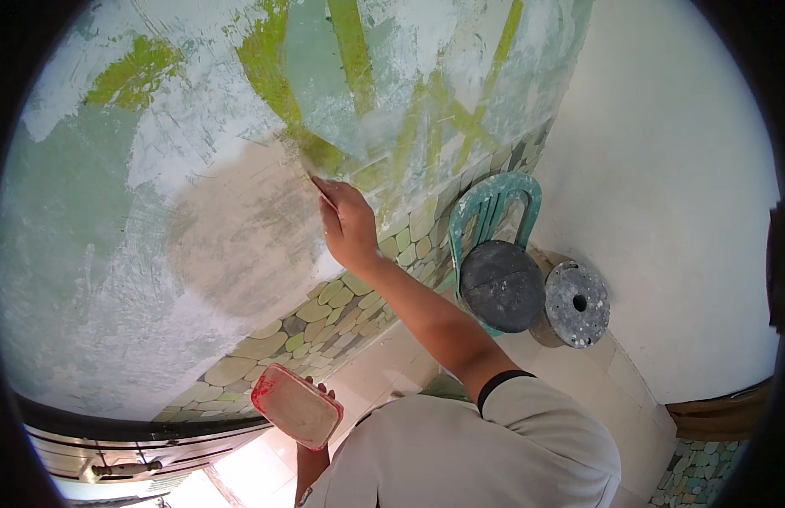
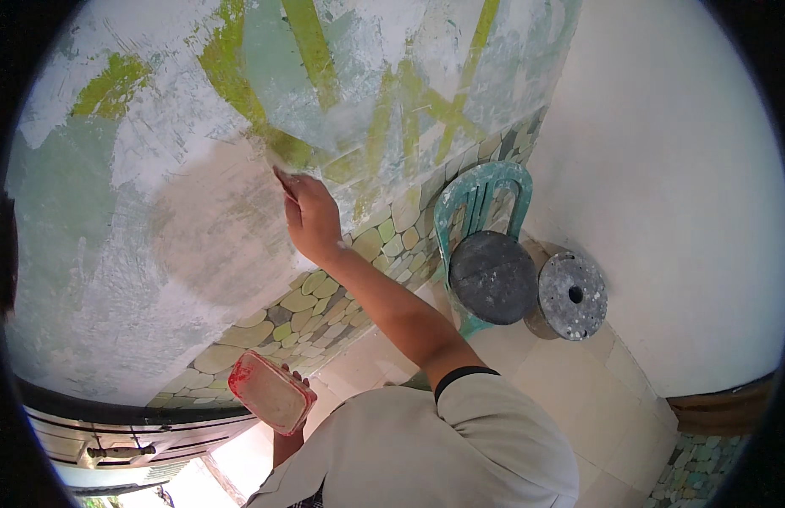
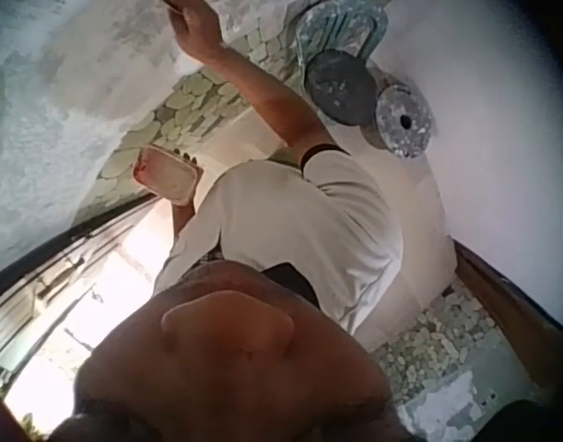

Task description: The person is applying plaster or filler to a wall using a putty knife and a plastic container.

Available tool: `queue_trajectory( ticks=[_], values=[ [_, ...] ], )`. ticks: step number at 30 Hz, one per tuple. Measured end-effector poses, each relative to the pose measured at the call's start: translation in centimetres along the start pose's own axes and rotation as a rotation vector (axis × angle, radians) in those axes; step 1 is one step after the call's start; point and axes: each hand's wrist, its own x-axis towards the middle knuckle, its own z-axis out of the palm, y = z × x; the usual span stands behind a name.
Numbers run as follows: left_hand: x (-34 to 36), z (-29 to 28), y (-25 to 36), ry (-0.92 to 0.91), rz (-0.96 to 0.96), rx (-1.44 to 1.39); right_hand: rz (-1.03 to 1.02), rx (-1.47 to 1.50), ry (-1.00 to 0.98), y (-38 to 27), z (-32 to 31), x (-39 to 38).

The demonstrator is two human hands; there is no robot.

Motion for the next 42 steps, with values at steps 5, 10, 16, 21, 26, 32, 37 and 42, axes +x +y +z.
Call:
queue_trajectory(
  ticks=[5, 10, 16, 21, 26, 32, 37, 42],
  values=[
    [-0.3, -0.1, 0.6, 0.010, -0.020, -0.043, 0.100, 0.236, 0.117, 2.0, -3.5, 2.8],
    [-0.7, 1.0, 0.3, -0.051, 0.043, 0.001, 0.150, 0.138, 0.275, 6.6, -5.9, 6.0],
    [-1.4, -0.4, 0.9, 0.016, 0.026, -0.038, 0.136, 0.140, -0.002, 2.3, -1.8, 0.7],
    [-1.1, -0.1, 1.8, -0.042, 0.039, 0.006, 0.249, 0.385, -0.108, 3.4, -3.7, -1.6],
    [-1.3, 1.1, 2.1, -0.073, 0.065, 0.039, 0.182, 0.031, 0.222, 12.3, -8.2, -1.7],
    [-1.9, -0.1, 2.4, -0.072, 0.035, 0.027, 0.181, -0.111, 0.091, 7.4, 1.6, -7.0],
    [-0.5, 1.9, 2.5, -0.181, -0.106, 0.113, 0.219, 0.079, -0.135, 3.1, 2.5, -11.6],
    [-0.9, 2.4, 1.9, -0.085, 0.043, 0.029, 0.292, -0.021, 0.057, 8.2, -3.4, -7.6]
  ],
)
